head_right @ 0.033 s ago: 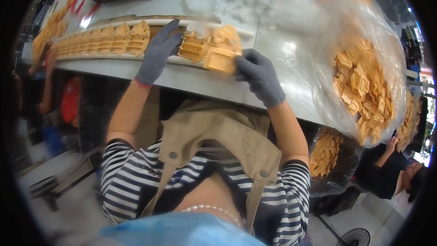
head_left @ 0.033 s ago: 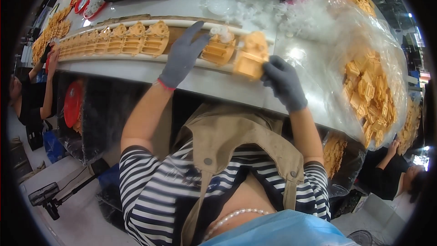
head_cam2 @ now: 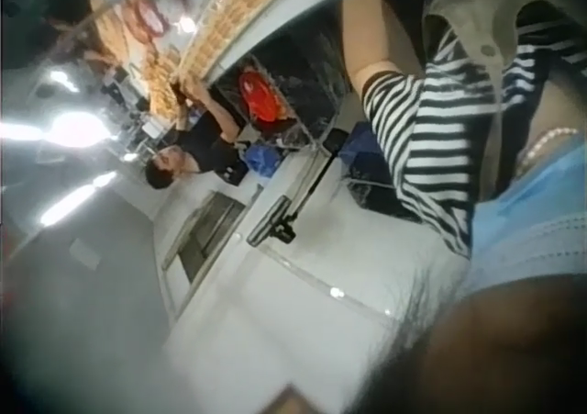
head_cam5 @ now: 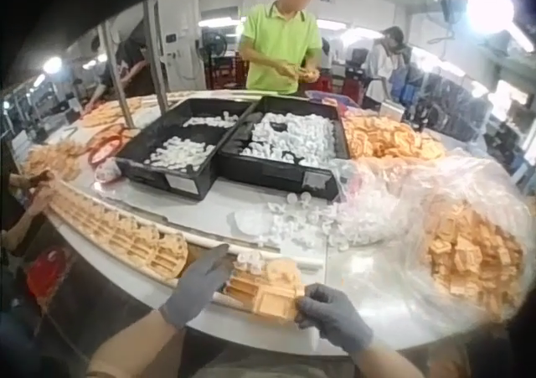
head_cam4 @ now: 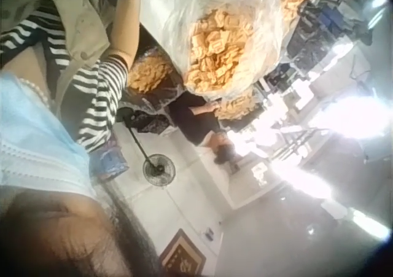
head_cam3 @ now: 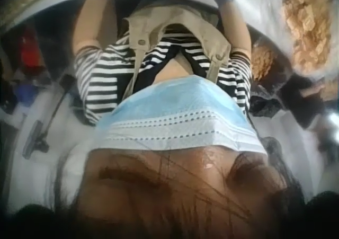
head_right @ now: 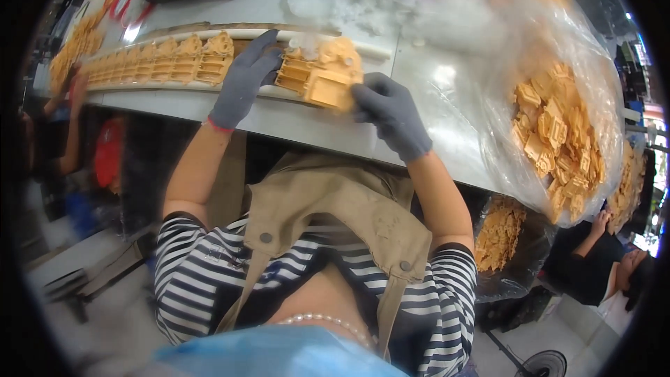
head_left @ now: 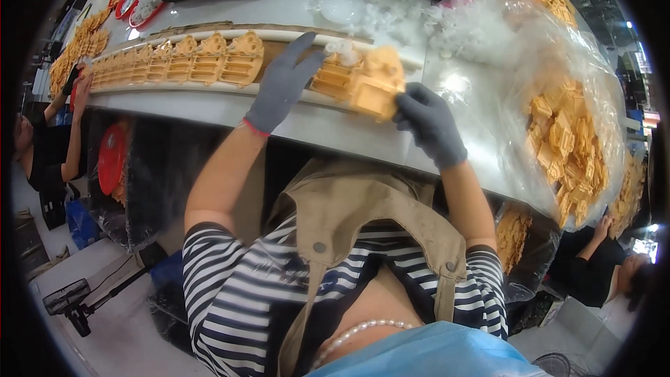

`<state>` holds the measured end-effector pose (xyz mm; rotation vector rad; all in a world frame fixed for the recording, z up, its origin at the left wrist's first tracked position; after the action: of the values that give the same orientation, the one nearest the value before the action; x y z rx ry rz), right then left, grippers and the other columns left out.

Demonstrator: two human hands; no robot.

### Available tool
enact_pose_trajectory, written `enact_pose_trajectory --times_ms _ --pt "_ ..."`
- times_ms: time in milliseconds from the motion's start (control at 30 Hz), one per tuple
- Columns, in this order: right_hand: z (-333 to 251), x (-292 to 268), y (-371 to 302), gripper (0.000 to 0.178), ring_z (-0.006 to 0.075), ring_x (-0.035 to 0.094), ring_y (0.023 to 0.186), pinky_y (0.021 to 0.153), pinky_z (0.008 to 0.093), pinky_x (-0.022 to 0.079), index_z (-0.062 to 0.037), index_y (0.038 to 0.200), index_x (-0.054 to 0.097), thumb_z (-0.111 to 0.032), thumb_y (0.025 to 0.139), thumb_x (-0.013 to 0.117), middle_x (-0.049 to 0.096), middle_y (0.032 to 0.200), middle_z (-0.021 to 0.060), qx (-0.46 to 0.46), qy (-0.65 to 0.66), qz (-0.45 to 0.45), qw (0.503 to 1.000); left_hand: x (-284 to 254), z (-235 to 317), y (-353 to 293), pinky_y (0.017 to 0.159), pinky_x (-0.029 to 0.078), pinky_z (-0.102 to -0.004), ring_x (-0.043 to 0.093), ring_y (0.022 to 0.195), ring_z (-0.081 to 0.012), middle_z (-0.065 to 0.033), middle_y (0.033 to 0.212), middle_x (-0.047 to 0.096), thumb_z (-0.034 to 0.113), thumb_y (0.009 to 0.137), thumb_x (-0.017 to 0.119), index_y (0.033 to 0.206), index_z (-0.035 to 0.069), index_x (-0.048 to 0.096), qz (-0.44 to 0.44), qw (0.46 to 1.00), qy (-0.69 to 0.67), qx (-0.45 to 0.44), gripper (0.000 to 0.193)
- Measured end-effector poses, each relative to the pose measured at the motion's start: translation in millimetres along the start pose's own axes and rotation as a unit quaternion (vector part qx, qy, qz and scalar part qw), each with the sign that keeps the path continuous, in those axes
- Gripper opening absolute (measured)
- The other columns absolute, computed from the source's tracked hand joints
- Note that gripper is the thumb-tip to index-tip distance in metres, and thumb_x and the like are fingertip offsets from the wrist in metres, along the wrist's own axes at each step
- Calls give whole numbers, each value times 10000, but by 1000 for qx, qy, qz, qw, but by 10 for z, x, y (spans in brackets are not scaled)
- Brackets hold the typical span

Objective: The person assembles small plastic toy components by fitting circular white plastic inserts into orange plastic housings by hand on a production line.

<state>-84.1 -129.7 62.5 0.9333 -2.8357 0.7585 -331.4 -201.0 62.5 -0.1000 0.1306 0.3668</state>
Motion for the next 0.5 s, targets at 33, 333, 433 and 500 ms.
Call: enact_pose_trajectory --times_ms 33,333,433,500 --pt "5 114 73 213 80 581 654 588 187 481 -20 1003 580 -194 902 648 604 781 36 -4 16 -21 1000 7 -17 13 898 458 -258 522 1065 -122 -109 1219 547 208 945 541 1384 -2 424 -26 999 -22 -17 501" --pt "3 578 385 401 125 615 664 602 226 520 46 1167 496 -133 862 684 625 829 95 -68 -21 12 997 -163 -286 198 865 462 -262 544 1027 -127 -98 1161 586 257 933 554 1301 -33 491 -83 996 -33 31 472" --pt "-26 656 404 565 132 615 654 602 233 523 72 1303 413 -117 849 690 630 841 112 -64 -39 45 996 -157 -205 184 799 480 -270 572 947 -149 -123 1131 602 257 904 594 1252 -62 510 -99 993 -32 46 480" --pt "6 623 461 597 146 630 666 607 234 537 68 1318 413 -110 828 703 636 863 128 -50 -24 48 997 -127 -204 224 793 482 -266 578 946 -151 -111 1133 597 251 900 604 1229 -55 522 -103 994 -34 7 457"
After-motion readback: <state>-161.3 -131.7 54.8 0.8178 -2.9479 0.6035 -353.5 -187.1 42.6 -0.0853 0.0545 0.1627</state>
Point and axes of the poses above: each hand's wrist, its own y-axis towards the middle knuckle, its own x-axis out of the palm, z = x × y, the point moved 2 cm from there along y, towards the middle knuckle
